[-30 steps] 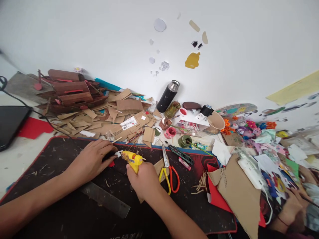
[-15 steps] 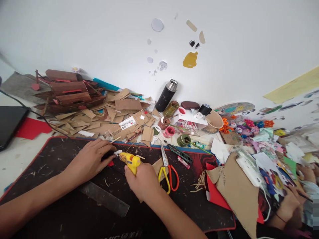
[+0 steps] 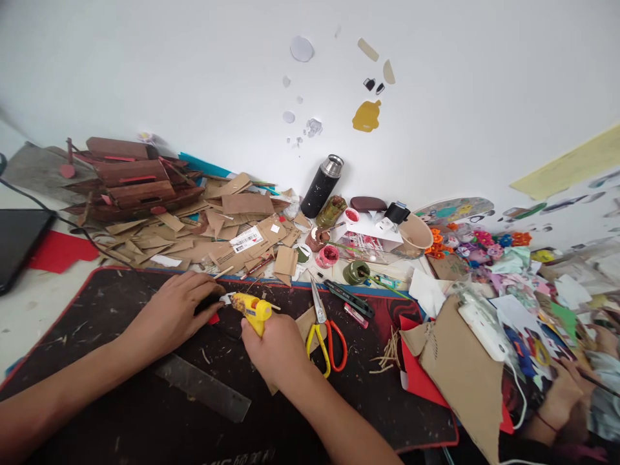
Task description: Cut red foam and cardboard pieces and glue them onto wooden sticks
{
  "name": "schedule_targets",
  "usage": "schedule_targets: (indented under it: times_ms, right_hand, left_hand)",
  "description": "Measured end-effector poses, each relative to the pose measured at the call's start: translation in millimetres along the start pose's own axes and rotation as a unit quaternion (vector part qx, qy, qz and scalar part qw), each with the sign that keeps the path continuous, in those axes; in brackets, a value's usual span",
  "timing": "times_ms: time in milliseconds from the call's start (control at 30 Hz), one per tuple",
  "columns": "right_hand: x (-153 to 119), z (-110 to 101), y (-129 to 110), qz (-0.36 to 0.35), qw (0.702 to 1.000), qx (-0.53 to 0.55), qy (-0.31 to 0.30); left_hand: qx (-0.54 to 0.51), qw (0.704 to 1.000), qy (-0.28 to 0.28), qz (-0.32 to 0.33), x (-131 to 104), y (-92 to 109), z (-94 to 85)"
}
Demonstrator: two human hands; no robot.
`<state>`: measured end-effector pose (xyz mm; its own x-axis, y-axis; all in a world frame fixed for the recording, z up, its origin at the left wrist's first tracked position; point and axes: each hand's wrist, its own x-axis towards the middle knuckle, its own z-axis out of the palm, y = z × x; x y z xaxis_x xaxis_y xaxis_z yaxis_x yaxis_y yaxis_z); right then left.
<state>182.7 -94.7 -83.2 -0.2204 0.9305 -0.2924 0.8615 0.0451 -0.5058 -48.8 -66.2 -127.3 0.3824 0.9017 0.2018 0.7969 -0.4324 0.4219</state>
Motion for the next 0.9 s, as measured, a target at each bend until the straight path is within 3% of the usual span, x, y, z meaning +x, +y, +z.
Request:
schedule_targets:
  times_ms: [600, 900]
  right_hand:
    - [-0.7, 1.3, 4.3, 0.008, 1.000, 0.018, 0.008]
    - [-4.4, -4.4, 3.0, 0.020, 1.000, 0.010, -0.019]
  left_hand:
    - [0.014, 1.000, -0.005, 0.010, -1.7, -2.6, 2.1]
    - [0.026, 1.000, 0.000, 0.014, -0.4, 0.7, -1.8]
